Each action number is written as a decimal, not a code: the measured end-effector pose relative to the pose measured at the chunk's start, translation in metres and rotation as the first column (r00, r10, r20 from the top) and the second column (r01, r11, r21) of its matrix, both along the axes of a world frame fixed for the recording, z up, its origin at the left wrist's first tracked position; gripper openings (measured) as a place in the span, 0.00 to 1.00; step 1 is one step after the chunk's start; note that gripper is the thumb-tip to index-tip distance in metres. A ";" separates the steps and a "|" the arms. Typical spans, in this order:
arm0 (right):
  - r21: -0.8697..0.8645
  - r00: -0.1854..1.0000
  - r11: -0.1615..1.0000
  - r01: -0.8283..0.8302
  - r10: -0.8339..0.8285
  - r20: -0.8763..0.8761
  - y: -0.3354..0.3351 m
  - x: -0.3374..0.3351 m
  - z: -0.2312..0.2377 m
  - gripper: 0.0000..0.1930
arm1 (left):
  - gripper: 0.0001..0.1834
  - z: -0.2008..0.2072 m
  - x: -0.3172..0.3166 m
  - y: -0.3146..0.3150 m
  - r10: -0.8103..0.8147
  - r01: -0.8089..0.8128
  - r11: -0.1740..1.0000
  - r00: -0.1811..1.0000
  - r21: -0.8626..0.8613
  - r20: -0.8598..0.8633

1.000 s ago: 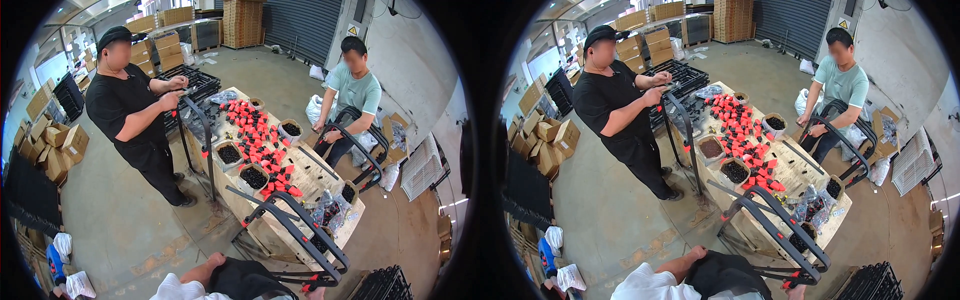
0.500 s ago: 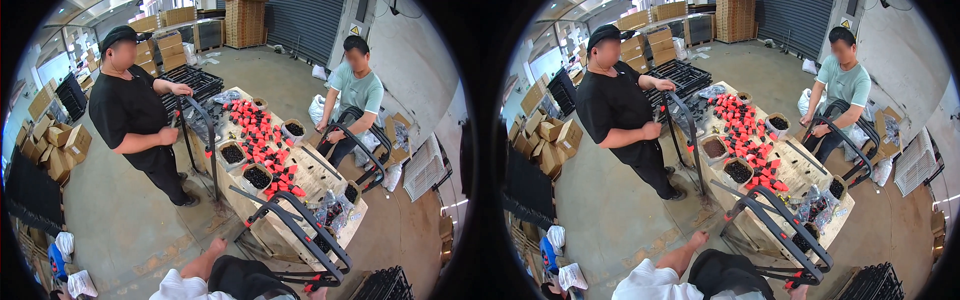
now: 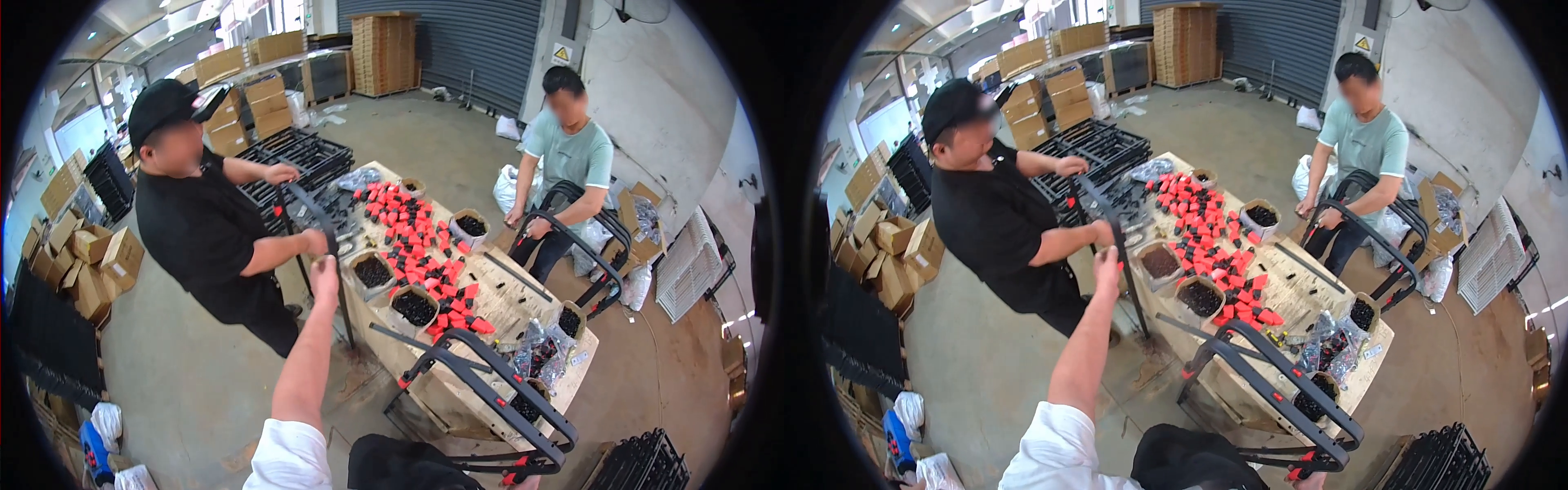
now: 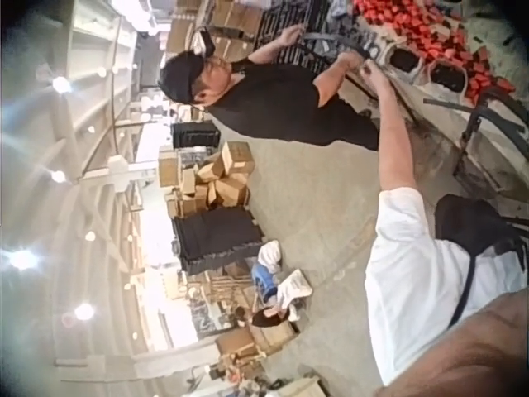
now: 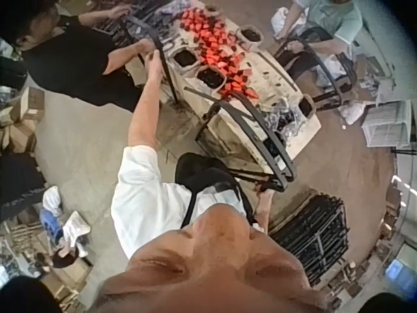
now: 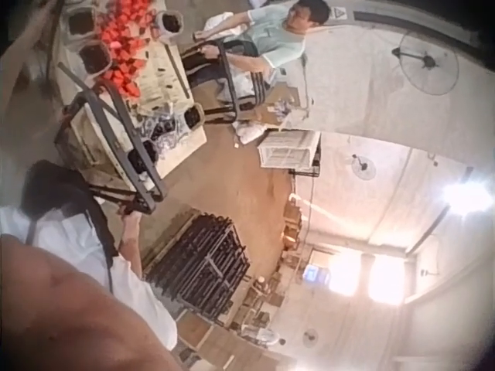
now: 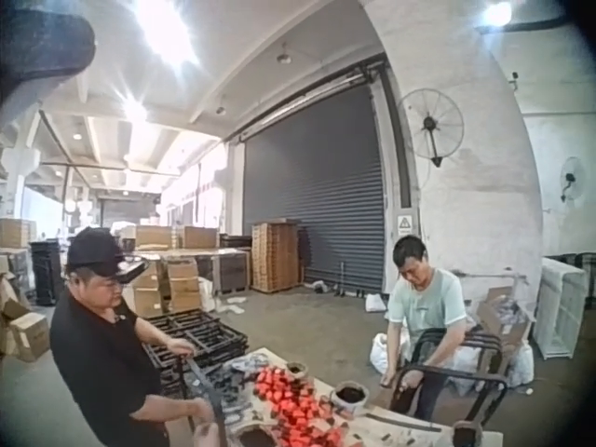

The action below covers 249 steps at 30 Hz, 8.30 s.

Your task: Assemble a metal frame using a power drill and electrical wires.

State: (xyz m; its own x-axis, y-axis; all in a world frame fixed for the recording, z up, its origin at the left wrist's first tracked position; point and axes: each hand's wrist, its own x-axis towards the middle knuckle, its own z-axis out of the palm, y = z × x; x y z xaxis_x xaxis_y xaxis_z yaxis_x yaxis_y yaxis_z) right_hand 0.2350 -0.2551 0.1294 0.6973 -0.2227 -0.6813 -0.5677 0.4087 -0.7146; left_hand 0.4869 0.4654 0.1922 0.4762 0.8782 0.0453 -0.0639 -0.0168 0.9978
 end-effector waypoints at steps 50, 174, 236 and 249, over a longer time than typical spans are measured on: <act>0.284 0.964 0.954 -0.092 0.157 -0.217 -0.036 -0.017 -0.014 0.23 | 0.14 0.107 -0.310 -0.380 -0.139 0.124 0.854 0.990 -0.505 0.009; 0.233 0.567 0.652 0.721 -0.749 0.342 -1.619 0.441 0.131 0.21 | 0.25 0.058 0.695 -2.023 -0.937 0.761 -0.337 -0.332 -0.554 0.113; 0.175 -0.994 -0.982 0.067 -0.052 0.091 -2.725 -0.159 0.011 0.21 | 0.26 -0.059 -0.533 -4.004 0.951 -0.573 -0.169 -0.308 -0.802 0.020; -0.408 -0.713 -0.705 -0.580 0.682 -0.164 -2.879 -0.031 -0.069 0.27 | 0.14 0.107 -0.602 -3.997 0.965 -0.939 0.045 -0.048 0.342 -0.258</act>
State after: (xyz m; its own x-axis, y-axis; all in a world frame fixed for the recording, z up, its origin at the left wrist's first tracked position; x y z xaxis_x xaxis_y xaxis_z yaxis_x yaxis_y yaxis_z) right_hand 0.2043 -3.1336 0.0603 -0.0998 0.7655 -0.6356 0.4491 -0.5354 -0.7153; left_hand -0.1152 -3.5317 0.2988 -0.8316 0.5107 0.2182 0.3593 0.1952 0.9126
